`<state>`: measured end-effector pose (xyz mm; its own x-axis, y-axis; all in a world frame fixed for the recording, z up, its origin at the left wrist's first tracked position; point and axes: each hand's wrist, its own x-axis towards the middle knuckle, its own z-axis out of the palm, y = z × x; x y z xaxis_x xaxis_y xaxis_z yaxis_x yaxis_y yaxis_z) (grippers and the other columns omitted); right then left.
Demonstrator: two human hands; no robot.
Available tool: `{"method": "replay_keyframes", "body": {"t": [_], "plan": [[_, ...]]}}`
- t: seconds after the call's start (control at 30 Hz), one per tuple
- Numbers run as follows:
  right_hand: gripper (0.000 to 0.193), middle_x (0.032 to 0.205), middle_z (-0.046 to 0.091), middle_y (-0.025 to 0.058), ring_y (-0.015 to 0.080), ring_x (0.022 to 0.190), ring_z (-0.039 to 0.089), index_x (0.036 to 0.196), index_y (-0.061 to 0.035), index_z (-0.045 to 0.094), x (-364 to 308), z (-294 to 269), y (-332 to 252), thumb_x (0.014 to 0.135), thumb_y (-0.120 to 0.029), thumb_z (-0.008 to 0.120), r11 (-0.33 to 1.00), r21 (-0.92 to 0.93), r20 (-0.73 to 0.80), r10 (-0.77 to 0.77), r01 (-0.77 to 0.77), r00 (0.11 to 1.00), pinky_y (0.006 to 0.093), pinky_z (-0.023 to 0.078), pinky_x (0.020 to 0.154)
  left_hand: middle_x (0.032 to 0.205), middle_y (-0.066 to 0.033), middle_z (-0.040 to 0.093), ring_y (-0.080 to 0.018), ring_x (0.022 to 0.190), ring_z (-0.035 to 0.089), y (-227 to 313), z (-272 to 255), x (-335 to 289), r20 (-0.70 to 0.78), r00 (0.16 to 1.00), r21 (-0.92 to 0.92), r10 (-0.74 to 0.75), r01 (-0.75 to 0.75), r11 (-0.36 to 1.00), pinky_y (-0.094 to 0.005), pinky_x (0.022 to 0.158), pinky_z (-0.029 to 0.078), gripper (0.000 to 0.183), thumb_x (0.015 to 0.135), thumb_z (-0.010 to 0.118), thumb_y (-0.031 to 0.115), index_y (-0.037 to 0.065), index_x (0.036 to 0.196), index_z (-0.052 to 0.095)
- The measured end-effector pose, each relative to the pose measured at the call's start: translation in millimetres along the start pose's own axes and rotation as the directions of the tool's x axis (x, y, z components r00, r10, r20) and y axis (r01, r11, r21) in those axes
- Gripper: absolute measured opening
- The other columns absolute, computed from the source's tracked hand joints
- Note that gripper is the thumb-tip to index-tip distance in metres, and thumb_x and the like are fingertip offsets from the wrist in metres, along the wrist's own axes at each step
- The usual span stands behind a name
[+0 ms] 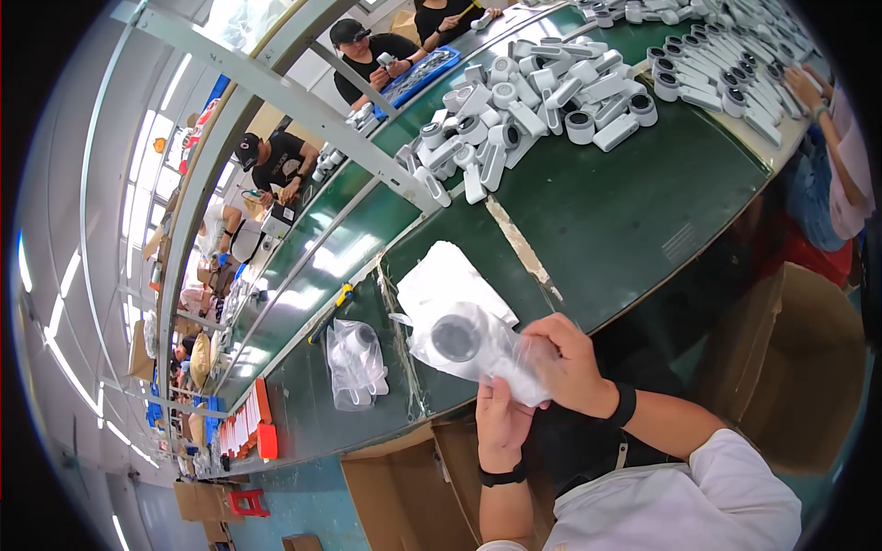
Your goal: The person picks up a fan, slides it into a plastic bag, and places the bagged fan into a cardboard box before repeating the process with a second fan.
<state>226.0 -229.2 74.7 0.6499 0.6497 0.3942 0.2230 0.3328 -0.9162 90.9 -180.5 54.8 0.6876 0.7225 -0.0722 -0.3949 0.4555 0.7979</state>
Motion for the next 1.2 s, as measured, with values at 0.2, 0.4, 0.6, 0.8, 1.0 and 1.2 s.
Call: {"method": "replay_keyframes", "body": {"t": [0.2, 0.4, 0.6, 0.8, 1.0, 1.2], "plan": [[0.011, 0.075, 0.063, 0.0095, 0.0178, 0.058, 0.058, 0.092, 0.0000, 0.068, -10, -9, 14, 0.081, 0.000, 0.068, 0.965, -0.081, 0.074, -0.242, 0.248, 0.967, 0.0266, 0.045, 0.053, 0.124, -0.0147, 0.054, -0.0267, 0.091, 0.061, 16, -22, -3, 0.004, 0.985, -0.155, 0.174, -0.171, 0.973, -0.0353, 0.059, 0.050, 0.056, 0.097, 0.052, 0.034, 0.007, 0.141, 0.032], [0.013, 0.075, 0.064, 0.0082, 0.0141, 0.060, 0.059, 0.094, -0.0003, 0.068, -15, -15, 7, 0.081, -0.001, 0.068, 0.990, -0.011, 0.097, -0.136, 0.138, 0.986, 0.0247, 0.046, 0.053, 0.124, -0.0152, 0.054, -0.0284, 0.094, 0.061, 20, -32, -8, -0.030, 0.970, -0.107, 0.241, -0.243, 0.964, -0.0366, 0.061, 0.052, 0.053, 0.098, 0.053, 0.030, 0.007, 0.141, 0.032], [0.021, 0.082, 0.061, 0.0049, 0.0137, 0.067, 0.057, 0.090, -0.0039, 0.065, -20, -11, -2, 0.074, -0.012, 0.077, 1.000, 0.019, 0.208, -0.003, -0.001, 0.978, 0.0256, 0.046, 0.058, 0.132, -0.0146, 0.051, -0.0316, 0.103, 0.060, 21, -31, -5, -0.253, 0.936, -0.172, 0.247, -0.294, 0.940, -0.0415, 0.068, 0.057, 0.047, 0.099, 0.050, 0.026, 0.009, 0.140, 0.034], [0.030, 0.092, 0.060, 0.0060, 0.0248, 0.084, 0.056, 0.092, -0.0057, 0.067, -9, 23, -13, 0.068, -0.015, 0.081, 0.948, -0.119, 0.209, -0.266, 0.294, 0.941, 0.0352, 0.049, 0.073, 0.136, -0.0137, 0.048, -0.0319, 0.121, 0.052, 9, -41, -3, -0.015, 0.980, -0.324, 0.197, -0.191, 0.926, -0.0472, 0.092, 0.051, 0.045, 0.099, 0.047, 0.017, 0.008, 0.141, 0.035], [0.026, 0.086, 0.062, 0.0045, 0.0218, 0.073, 0.060, 0.091, -0.0081, 0.068, -20, 25, -6, 0.067, -0.009, 0.076, 0.744, -0.090, 0.305, -0.612, 0.662, 0.730, 0.0310, 0.051, 0.062, 0.131, -0.0150, 0.054, -0.0298, 0.122, 0.051, 14, -50, -7, -0.146, 0.973, -0.253, 0.179, -0.211, 0.944, -0.0472, 0.101, 0.045, 0.044, 0.095, 0.046, 0.011, 0.008, 0.139, 0.040], [0.014, 0.062, 0.060, 0.0011, 0.0177, 0.054, 0.059, 0.081, -0.0080, 0.068, -24, 12, -14, 0.070, -0.006, 0.077, 0.899, 0.028, 0.360, -0.417, 0.437, 0.835, 0.0263, 0.046, 0.048, 0.130, -0.0114, 0.057, -0.0312, 0.127, 0.046, 29, -49, -11, -0.072, 0.977, -0.472, 0.200, -0.210, 0.856, -0.0559, 0.102, 0.036, 0.048, 0.095, 0.045, 0.013, 0.011, 0.142, 0.038]]}}
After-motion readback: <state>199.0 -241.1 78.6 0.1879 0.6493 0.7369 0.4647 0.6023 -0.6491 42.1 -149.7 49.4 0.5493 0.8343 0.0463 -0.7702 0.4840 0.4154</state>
